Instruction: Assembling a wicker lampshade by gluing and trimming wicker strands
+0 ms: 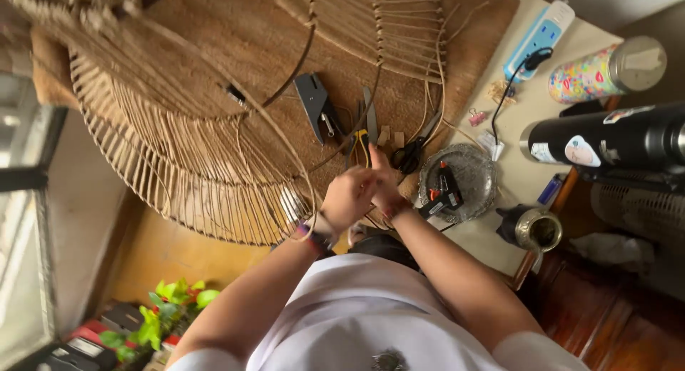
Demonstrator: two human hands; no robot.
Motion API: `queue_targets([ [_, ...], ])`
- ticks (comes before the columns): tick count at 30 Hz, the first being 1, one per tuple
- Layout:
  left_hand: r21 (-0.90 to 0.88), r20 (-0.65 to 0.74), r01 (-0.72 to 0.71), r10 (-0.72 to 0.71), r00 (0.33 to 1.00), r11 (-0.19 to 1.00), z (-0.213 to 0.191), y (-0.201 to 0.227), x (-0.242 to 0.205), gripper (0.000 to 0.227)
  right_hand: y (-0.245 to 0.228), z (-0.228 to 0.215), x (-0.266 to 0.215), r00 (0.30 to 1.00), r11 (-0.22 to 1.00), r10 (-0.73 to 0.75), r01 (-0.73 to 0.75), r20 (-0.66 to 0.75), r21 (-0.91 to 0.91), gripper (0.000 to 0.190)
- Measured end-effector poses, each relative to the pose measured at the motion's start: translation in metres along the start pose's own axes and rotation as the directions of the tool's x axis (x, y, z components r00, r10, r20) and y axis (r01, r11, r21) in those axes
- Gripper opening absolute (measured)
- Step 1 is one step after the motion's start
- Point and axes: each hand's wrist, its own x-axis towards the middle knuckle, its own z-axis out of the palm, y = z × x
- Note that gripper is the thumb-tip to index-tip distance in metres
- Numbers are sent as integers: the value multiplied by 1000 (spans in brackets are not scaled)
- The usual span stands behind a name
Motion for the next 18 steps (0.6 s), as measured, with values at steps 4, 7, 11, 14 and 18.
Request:
queue_targets([
  [4, 149, 47, 7, -14, 999, 989, 13, -19, 54, 18, 23, -49, -63, 975, 954, 139, -84, -176, 288, 36],
  [7, 292, 127, 49, -90, 988, 955, 33, -35, 97, 19, 73, -68, -118, 876, 921, 237, -340, -419, -190, 14],
  [11, 527, 181, -13, -97, 979, 849, 63, -50, 138, 23, 81, -86, -134, 689, 717, 523, -674, -503, -177, 42],
  [14, 621, 171, -46, -78, 982, 782, 79, -53, 150, 23, 76, -90, -123, 552, 633, 655, -774, -515, -24, 52],
  [18, 685, 145, -128, 39, 989, 717, 83, -54, 148, 16, 81, -86, -116, 396, 536, 789, -818, -470, 209, 64],
])
